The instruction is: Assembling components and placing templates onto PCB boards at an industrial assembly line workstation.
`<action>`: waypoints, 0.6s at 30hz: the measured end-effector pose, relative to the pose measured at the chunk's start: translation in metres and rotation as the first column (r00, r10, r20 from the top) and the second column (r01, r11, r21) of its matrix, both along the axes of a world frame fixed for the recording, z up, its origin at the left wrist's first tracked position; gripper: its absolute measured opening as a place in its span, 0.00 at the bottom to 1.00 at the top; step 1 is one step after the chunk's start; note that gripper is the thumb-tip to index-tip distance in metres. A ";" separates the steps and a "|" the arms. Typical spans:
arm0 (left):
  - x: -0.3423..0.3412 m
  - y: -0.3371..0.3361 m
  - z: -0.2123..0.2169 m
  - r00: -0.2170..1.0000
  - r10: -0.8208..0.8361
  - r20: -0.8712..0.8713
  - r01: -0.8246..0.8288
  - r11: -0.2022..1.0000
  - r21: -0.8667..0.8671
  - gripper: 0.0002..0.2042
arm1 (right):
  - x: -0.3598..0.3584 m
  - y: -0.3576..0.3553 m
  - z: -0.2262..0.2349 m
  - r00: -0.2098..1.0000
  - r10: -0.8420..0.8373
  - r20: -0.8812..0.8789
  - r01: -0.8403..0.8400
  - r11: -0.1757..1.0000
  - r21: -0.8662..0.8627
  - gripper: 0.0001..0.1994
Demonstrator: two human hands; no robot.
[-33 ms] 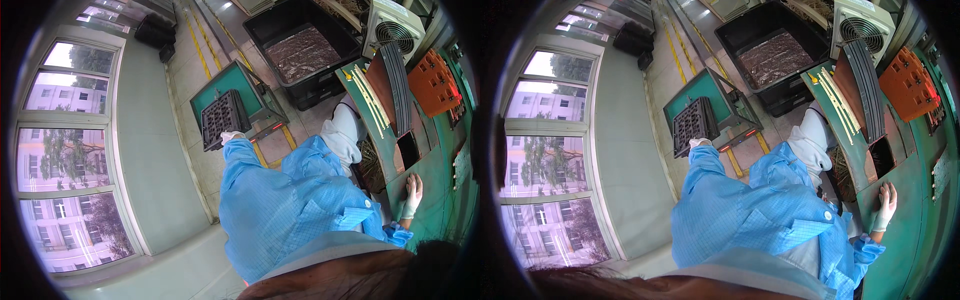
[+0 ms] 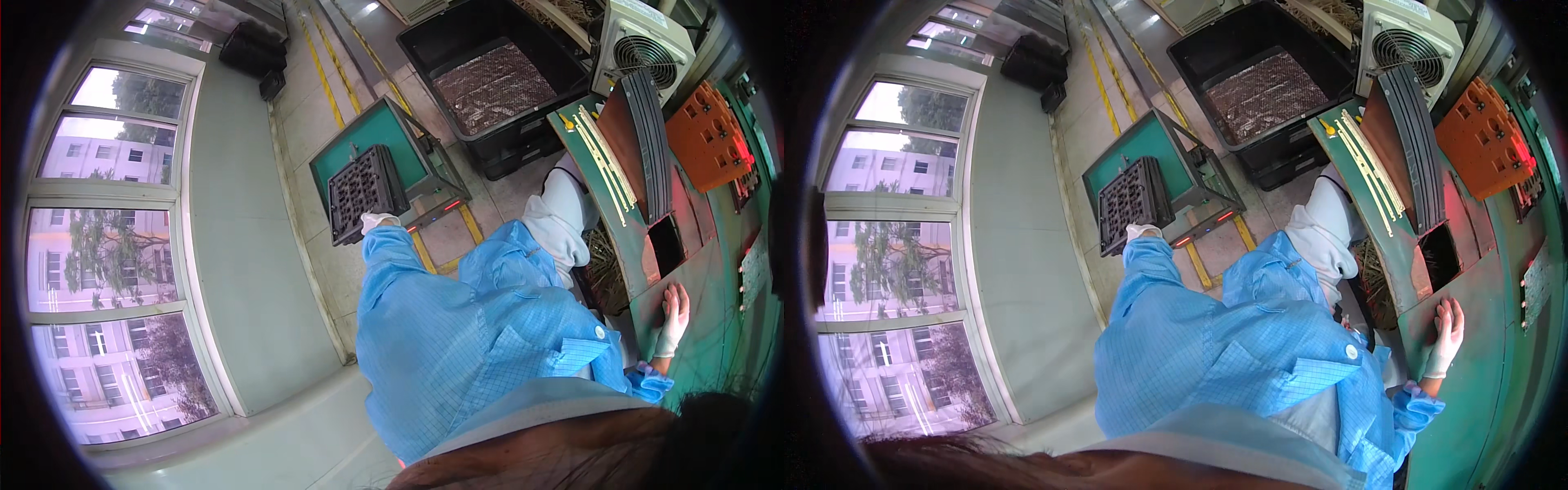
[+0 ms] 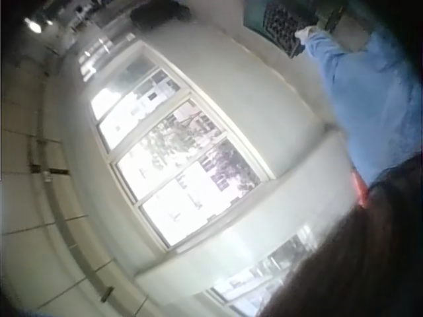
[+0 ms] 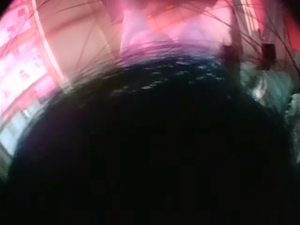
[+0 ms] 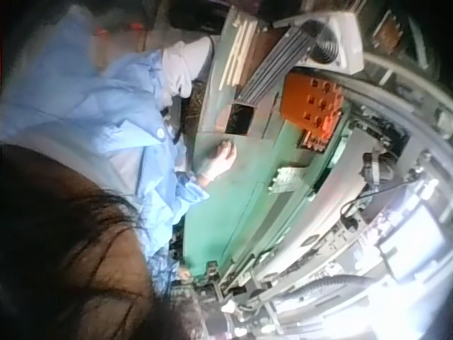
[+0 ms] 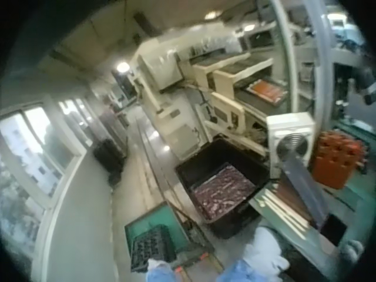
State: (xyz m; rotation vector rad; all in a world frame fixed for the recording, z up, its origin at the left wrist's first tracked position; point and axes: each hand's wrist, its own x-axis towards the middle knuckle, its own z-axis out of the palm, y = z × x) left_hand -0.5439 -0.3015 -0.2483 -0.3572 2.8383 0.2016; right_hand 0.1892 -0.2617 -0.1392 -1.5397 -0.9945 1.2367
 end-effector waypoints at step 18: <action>0.160 0.102 0.078 0.414 -0.910 -0.004 0.533 0.239 0.812 0.26 | -0.030 0.006 0.038 0.936 0.058 0.347 -0.090 0.993 0.077 0.22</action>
